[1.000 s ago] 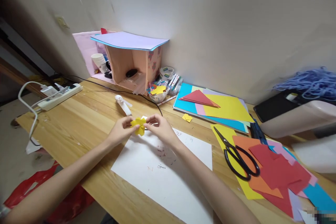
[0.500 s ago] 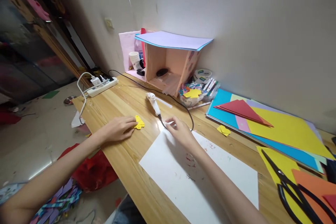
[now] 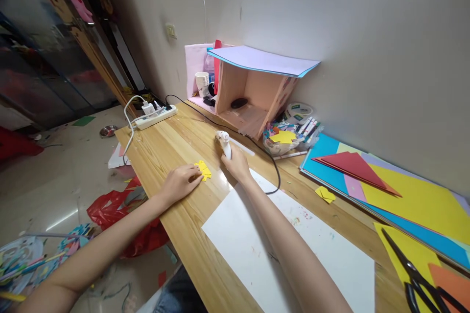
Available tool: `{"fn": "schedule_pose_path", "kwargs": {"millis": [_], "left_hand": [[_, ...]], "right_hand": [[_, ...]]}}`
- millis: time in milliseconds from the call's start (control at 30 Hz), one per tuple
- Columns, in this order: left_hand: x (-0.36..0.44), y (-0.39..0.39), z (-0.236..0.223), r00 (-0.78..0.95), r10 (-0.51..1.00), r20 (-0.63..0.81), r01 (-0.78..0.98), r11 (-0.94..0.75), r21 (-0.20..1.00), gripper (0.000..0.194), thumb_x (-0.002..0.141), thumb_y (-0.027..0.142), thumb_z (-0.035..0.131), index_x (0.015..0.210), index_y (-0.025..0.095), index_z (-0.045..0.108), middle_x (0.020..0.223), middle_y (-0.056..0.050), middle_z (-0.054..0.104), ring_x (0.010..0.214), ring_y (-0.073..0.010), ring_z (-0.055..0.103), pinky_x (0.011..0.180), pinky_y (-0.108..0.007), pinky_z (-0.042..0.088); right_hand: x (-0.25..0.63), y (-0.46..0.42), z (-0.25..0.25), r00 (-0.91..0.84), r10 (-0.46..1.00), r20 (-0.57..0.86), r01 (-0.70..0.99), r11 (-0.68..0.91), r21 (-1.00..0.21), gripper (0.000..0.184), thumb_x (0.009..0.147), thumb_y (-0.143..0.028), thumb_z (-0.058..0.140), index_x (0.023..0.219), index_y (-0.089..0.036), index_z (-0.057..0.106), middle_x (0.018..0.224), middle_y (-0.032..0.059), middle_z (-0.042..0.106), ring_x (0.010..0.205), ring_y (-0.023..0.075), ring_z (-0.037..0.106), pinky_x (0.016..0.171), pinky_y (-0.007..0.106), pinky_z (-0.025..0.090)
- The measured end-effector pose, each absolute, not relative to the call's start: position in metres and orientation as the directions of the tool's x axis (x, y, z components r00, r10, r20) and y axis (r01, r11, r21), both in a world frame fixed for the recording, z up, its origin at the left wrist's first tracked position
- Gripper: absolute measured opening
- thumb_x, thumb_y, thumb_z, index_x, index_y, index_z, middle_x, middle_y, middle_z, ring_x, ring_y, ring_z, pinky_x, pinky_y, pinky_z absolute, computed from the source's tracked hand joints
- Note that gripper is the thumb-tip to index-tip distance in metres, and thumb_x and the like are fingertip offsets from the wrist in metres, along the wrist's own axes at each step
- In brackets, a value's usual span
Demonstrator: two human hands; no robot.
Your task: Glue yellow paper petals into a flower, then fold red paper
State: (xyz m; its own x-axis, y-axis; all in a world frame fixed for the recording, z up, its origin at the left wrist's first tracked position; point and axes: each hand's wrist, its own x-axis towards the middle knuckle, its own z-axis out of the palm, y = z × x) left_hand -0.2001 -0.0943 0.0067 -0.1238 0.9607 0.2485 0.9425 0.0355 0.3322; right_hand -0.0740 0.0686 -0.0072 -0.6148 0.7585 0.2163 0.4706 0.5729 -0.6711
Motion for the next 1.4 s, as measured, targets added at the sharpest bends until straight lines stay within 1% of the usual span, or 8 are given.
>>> {"fn": "schedule_pose_path", "kwargs": {"millis": [100,200,300,433,633,867,1033,1400], "left_hand": [[-0.196,-0.094,0.006,-0.167,0.958,0.233,0.947,0.09,0.308,0.02,0.083,0.022,0.042,0.072,0.018,0.058,0.074,-0.004,0.061,0.071,-0.0158,0.056,0.064,-0.025,0.038],[-0.194,-0.094,0.005,-0.192,0.956,0.221,0.941,0.116,0.316,0.017,0.081,0.024,0.045,0.071,0.018,0.056,0.074,-0.004,0.06,0.07,-0.0162,0.056,0.061,-0.025,0.037],[-0.192,-0.092,0.005,-0.226,0.95,0.214,0.93,0.145,0.338,0.014,0.08,0.027,0.048,0.071,0.018,0.055,0.074,-0.004,0.06,0.068,-0.0163,0.056,0.059,-0.025,0.036],[-0.188,-0.09,0.007,-0.273,0.938,0.211,0.916,0.187,0.354,0.012,0.079,0.022,0.047,0.072,0.018,0.056,0.074,-0.004,0.061,0.068,-0.0169,0.056,0.061,-0.026,0.036],[-0.186,-0.088,0.01,-0.284,0.937,0.204,0.913,0.2,0.354,0.009,0.074,0.015,0.048,0.073,0.018,0.056,0.077,-0.004,0.06,0.07,-0.0169,0.056,0.061,-0.026,0.038],[-0.187,-0.087,0.005,-0.305,0.904,0.299,0.869,0.135,0.477,0.007,0.071,0.013,0.049,0.071,0.018,0.054,0.081,-0.003,0.055,0.076,-0.0156,0.054,0.07,-0.027,0.043],[-0.189,-0.087,0.0,-0.344,0.878,0.334,0.812,0.099,0.576,0.007,0.069,0.012,0.051,0.068,0.017,0.055,0.09,-0.004,0.055,0.085,-0.0159,0.054,0.079,-0.029,0.044],[-0.196,-0.087,-0.003,-0.345,0.889,0.301,0.777,0.091,0.623,0.009,0.071,0.014,0.051,0.066,0.017,0.058,0.09,-0.005,0.055,0.089,-0.0162,0.054,0.084,-0.03,0.043]], "right_hand": [[-0.063,0.061,-0.004,-0.586,0.77,0.25,0.44,0.562,-0.7,0.021,0.074,-0.028,0.042,0.085,-0.016,0.056,0.071,0.0032,0.058,0.065,0.0195,0.05,0.062,0.029,0.036],[-0.043,0.048,0.004,-0.584,0.769,0.258,0.338,0.52,-0.784,0.027,0.077,-0.03,0.041,0.096,-0.016,0.055,0.078,0.0037,0.059,0.071,0.0199,0.053,0.067,0.029,0.037],[-0.023,0.037,0.011,-0.62,0.762,0.187,0.298,0.449,-0.842,0.029,0.079,-0.033,0.042,0.099,-0.017,0.056,0.081,0.0035,0.06,0.076,0.0204,0.053,0.07,0.029,0.038],[-0.009,0.032,0.009,-0.672,0.737,0.069,0.269,0.33,-0.905,0.03,0.078,-0.039,0.047,0.095,-0.017,0.059,0.087,0.0044,0.062,0.08,0.0212,0.054,0.073,0.031,0.039],[-0.001,0.036,-0.001,-0.693,0.718,-0.066,0.282,0.185,-0.941,0.033,0.075,-0.047,0.05,0.084,-0.016,0.059,0.07,0.0028,0.057,0.063,0.0181,0.05,0.057,0.028,0.037],[0.008,0.038,0.008,-0.781,0.617,-0.098,0.283,0.21,-0.936,0.03,0.073,-0.046,0.053,0.069,-0.017,0.056,0.061,-0.001,0.05,0.056,0.0135,0.045,0.051,0.025,0.033],[0.01,0.033,0.019,-0.819,0.547,-0.175,0.311,0.167,-0.936,0.032,0.075,-0.047,0.052,0.075,-0.016,0.058,0.061,-0.0013,0.049,0.056,0.0129,0.045,0.051,0.024,0.034],[0.002,0.021,0.026,-0.766,0.621,-0.165,0.39,0.246,-0.887,0.027,0.075,-0.043,0.051,0.069,-0.018,0.056,0.064,-0.0007,0.053,0.057,0.0139,0.046,0.052,0.025,0.033]]}}
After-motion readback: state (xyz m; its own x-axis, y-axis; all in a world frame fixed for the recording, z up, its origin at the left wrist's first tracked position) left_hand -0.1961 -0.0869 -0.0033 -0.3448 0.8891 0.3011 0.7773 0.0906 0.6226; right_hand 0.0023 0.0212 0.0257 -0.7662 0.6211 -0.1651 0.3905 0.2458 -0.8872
